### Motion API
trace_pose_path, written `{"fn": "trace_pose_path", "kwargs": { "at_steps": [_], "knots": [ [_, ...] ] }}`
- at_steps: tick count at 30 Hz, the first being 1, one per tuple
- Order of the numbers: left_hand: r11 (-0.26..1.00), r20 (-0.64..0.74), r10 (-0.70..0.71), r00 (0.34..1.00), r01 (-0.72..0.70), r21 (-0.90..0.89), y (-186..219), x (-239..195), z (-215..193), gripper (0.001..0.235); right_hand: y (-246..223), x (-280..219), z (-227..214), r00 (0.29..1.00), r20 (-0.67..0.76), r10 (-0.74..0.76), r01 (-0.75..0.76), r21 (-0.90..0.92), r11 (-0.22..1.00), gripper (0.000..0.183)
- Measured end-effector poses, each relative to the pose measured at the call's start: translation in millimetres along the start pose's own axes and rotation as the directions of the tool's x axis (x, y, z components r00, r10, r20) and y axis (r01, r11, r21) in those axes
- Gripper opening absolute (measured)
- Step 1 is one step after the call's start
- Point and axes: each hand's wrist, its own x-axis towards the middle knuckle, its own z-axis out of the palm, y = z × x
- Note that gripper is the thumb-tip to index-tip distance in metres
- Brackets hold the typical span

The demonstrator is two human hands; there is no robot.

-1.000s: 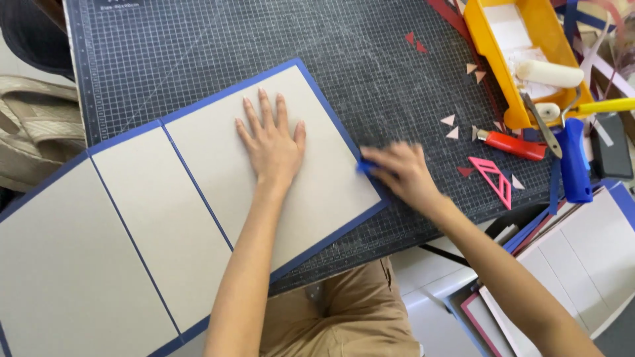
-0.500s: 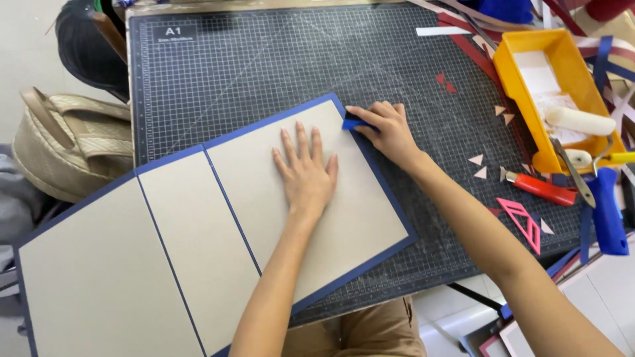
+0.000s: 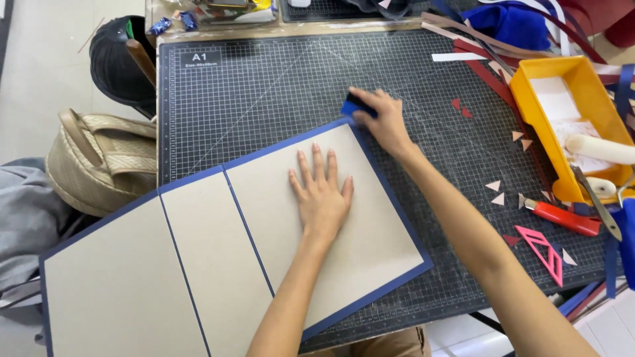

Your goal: Smoothing and gluing blue paper edges onto cardboard to assemble a folder.

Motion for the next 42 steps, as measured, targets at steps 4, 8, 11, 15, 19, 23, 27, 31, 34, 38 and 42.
{"fn": "trace_pose_path", "kwargs": {
  "at_steps": [4,8,11,15,19,23,27,31,34,38,42],
  "knots": [
    [1.0,0.003,-0.008,1.0,0.008,-0.028,3,0,-2,0.066,18,-18,26,0.999,-0.049,-0.008,0.001,-0.146,0.989,0.051],
    [1.0,0.01,-0.012,1.0,0.012,-0.017,1,1,1,0.067,34,9,40,0.991,-0.129,-0.04,0.011,-0.216,0.976,0.049],
    [1.0,0.006,-0.013,1.0,0.013,-0.028,2,1,0,0.067,31,9,41,0.996,-0.072,0.059,-0.065,-0.081,0.995,0.05],
    [0.999,0.013,-0.022,1.0,0.023,-0.032,1,1,-2,0.067,4,3,52,0.998,-0.048,0.027,-0.034,-0.14,0.99,0.046],
    [0.999,-0.001,-0.015,1.0,0.015,-0.034,1,-3,1,0.066,21,18,65,0.992,-0.126,0.022,-0.049,-0.212,0.976,0.047],
    [0.999,-0.017,-0.012,1.0,0.012,-0.037,2,0,-5,0.066,16,23,62,0.983,-0.05,0.178,-0.182,-0.078,0.98,0.048],
    [0.999,0.018,-0.023,1.0,0.023,-0.044,1,1,-1,0.066,-2,13,66,0.99,-0.056,0.126,-0.134,-0.19,0.972,0.051],
    [0.998,0.024,-0.024,0.999,0.025,-0.049,2,1,-4,0.066,37,31,75,0.984,-0.154,0.089,-0.127,-0.257,0.958,0.054],
    [0.998,0.008,-0.024,1.0,0.024,-0.05,0,1,0,0.066,28,32,48,0.964,-0.125,0.235,-0.243,-0.061,0.968,0.054],
    [0.996,-0.037,-0.065,0.997,0.062,-0.066,-4,8,20,0.064,-33,-28,-4,0.943,-0.086,0.321,-0.318,0.043,0.947,0.044],
    [0.804,-0.274,-0.155,0.949,-0.04,-0.593,-54,3,54,0.051,-82,-107,-26,0.825,0.327,0.461,-0.468,-0.063,0.881,0.054]
  ]
}}
